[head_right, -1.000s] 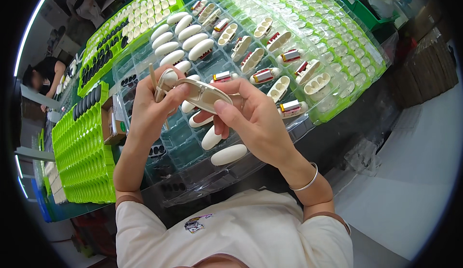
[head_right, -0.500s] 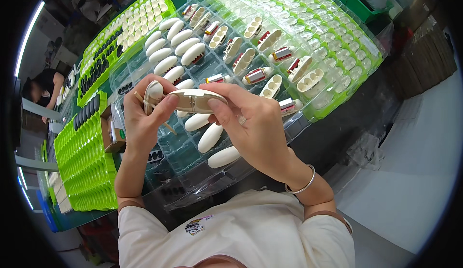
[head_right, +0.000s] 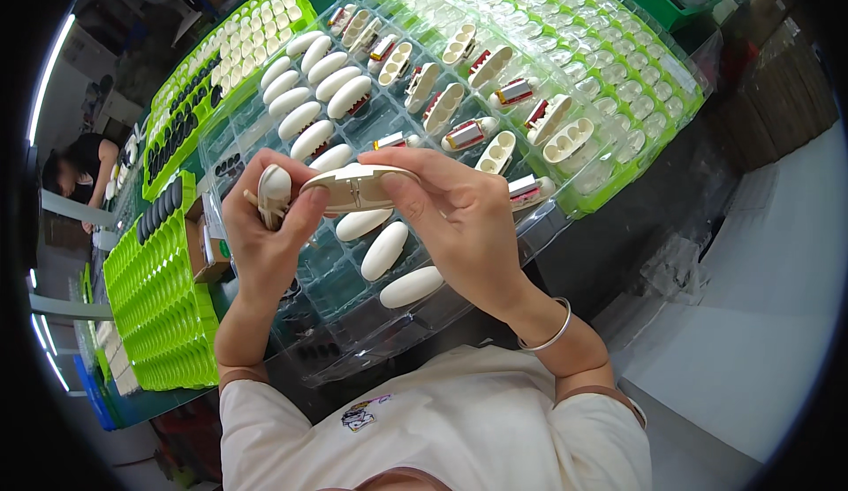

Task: The person assembles small white oval electronic devices by inserting batteries and wooden sticks into the halves, then closing the cases. The person repeatedly picks up device halves from green trays, inserts components, and places the finished units back into the trays.

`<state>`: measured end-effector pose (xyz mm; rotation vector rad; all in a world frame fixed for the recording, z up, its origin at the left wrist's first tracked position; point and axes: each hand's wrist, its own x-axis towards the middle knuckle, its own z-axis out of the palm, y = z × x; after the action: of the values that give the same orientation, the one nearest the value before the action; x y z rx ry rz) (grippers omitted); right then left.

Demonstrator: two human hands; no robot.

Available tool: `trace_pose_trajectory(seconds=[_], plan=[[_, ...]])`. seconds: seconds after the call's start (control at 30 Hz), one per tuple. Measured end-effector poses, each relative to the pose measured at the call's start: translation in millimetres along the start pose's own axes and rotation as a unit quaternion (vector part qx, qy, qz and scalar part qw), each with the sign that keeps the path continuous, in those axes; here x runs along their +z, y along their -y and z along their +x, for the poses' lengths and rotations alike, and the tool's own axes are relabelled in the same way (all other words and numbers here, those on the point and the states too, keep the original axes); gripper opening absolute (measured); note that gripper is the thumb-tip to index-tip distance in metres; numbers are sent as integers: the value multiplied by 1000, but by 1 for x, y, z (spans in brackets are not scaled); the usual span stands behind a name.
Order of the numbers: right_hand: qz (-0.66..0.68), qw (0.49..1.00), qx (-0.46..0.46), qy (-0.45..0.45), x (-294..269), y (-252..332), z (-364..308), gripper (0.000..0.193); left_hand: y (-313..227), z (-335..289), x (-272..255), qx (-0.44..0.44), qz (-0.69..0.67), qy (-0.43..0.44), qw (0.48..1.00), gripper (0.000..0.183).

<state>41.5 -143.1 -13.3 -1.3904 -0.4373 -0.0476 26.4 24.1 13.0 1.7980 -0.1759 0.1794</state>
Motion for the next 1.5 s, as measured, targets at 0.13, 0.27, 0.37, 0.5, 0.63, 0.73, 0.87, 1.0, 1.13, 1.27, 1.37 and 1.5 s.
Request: trace_pose_trajectory(seconds=[0.13, 0.27, 0.37, 0.5, 0.63, 0.73, 0.87, 1.0, 1.13, 1.27, 1.37, 1.5], plan=[[135, 988, 52, 58, 0, -2, 3, 34, 3, 9, -7, -46, -71, 40, 996, 11], [354, 890, 235, 164, -9, -8, 9, 47, 5, 15, -19, -53, -37, 123, 990, 15], [346, 868, 254, 251, -14, -14, 11, 44, 7, 17, -18, -29, -24, 157, 987, 17], [379, 853, 266, 240, -12, -16, 9, 47, 5, 21, -21, -85, -124, 145, 978, 23], [426, 846, 250, 203, -11, -20, 7, 47, 8, 22, -21, -118, -191, 89, 970, 35], [414, 860, 246, 169, -11, -18, 6, 47, 10, 25, -26, -105, -150, 96, 978, 37], [355, 898, 235, 110, -11, -15, 6, 46, 1, 28, -24, -99, -131, 123, 979, 29], [316, 921, 212, 82, -6, -11, 4, 42, 13, 26, -20, -104, -126, 141, 976, 30], [307, 923, 225, 62, 0, -8, 5, 40, 19, 21, -14, -87, -61, 126, 986, 32], [330, 914, 231, 48, -1, -12, 5, 41, 22, 21, -9, -116, -64, 138, 982, 32], [340, 914, 220, 21, -2, -19, 3, 41, 21, 24, -5, -103, -66, 145, 982, 35], [341, 918, 204, -9, 2, -21, 4, 42, 16, 27, -15, -159, -199, 182, 950, 41]])
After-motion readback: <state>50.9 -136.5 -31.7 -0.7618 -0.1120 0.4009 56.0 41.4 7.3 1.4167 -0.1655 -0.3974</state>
